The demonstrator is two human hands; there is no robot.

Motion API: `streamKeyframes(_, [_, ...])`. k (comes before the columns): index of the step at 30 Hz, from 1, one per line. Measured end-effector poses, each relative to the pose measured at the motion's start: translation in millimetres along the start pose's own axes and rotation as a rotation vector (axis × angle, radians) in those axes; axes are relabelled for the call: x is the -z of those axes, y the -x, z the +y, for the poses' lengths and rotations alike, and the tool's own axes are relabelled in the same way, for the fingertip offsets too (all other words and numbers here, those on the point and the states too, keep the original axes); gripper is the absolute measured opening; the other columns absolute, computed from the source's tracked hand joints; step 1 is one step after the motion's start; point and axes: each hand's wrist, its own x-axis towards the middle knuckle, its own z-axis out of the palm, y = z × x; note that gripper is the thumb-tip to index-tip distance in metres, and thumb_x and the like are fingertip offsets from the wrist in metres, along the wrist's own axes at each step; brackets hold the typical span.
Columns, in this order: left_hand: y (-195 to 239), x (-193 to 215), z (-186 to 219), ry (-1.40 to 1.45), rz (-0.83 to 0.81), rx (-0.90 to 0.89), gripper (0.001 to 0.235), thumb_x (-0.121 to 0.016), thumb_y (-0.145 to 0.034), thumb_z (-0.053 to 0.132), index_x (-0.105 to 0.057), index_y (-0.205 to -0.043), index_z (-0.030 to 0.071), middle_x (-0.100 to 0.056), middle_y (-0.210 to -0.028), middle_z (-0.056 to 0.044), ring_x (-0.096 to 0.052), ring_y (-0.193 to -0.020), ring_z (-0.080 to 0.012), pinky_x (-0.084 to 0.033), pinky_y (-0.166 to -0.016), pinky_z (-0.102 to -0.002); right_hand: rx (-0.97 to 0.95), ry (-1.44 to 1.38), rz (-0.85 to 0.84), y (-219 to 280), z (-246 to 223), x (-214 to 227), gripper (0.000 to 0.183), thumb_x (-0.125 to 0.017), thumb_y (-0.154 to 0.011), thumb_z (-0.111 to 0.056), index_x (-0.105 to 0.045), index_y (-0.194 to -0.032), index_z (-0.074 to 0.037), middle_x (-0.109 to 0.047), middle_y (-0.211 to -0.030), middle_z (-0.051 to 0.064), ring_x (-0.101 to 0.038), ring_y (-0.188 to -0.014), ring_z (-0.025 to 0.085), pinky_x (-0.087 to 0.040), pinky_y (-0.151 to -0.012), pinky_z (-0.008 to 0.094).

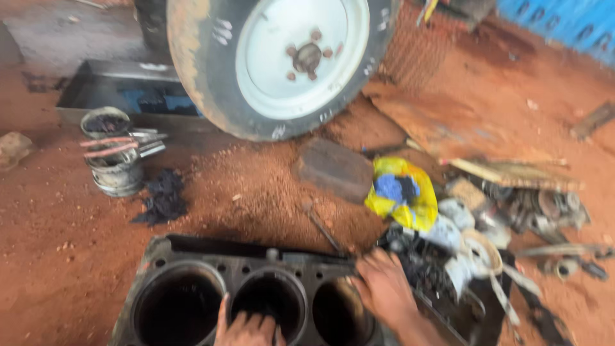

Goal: The person scrubs the inside of three cylinders in an engine block using a dark abrasive pad. They repeatedly wipe the cylinder walls and the flat surface between them, removing grime and oil residue.

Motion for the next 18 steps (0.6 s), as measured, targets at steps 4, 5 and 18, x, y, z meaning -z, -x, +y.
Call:
streamKeyframes(4, [8, 14, 10, 0.046, 0.006, 0.060, 0.028, -0.066, -0.083, 0.035, -0.076, -0.096, 0.012, -0.072, -0.088, -0.011, -0.071, -0.095, -0.0253, -0.011, -0.120, -0.064, -0.016, 0.066, 0.035, 5, -10, 5, 0.017, -0.075, -0.076, -0.023, -0.065, -0.082, -0.010, -0.068, -0.089, 0.007, -0.059, -0.098, 0.030, -0.043, -0.087, 0.048])
streamKeyframes(5, [12, 18, 12, 0.059, 0.046, 0.060, 0.028, -0.067, -0.081, 0.035, -0.076, -0.093, 0.011, -0.072, -0.088, -0.011, -0.071, -0.094, -0.0262, -0.013, -0.119, -0.064, -0.124, 0.065, 0.046, 16, -15, 6, 0.019, -0.076, -0.074, -0.025, -0.066, -0.084, -0.011, -0.069, -0.091, 0.007, -0.059, -0.098, 0.030, -0.043, -0.087, 0.049])
streamKeyframes(18, [12, 22, 15, 0.027, 0.014, 0.047, 0.024, -0.067, -0.082, 0.031, -0.075, -0.091, 0.011, -0.072, -0.086, -0.011, -0.071, -0.093, -0.0276, -0.010, -0.118, -0.067, 0.184, 0.001, -0.048, -11, -23, -5, 0.013, -0.072, -0.081, -0.019, -0.066, -0.084, -0.009, -0.067, -0.093, 0.008, -0.058, -0.101, 0.030, -0.044, -0.092, 0.045])
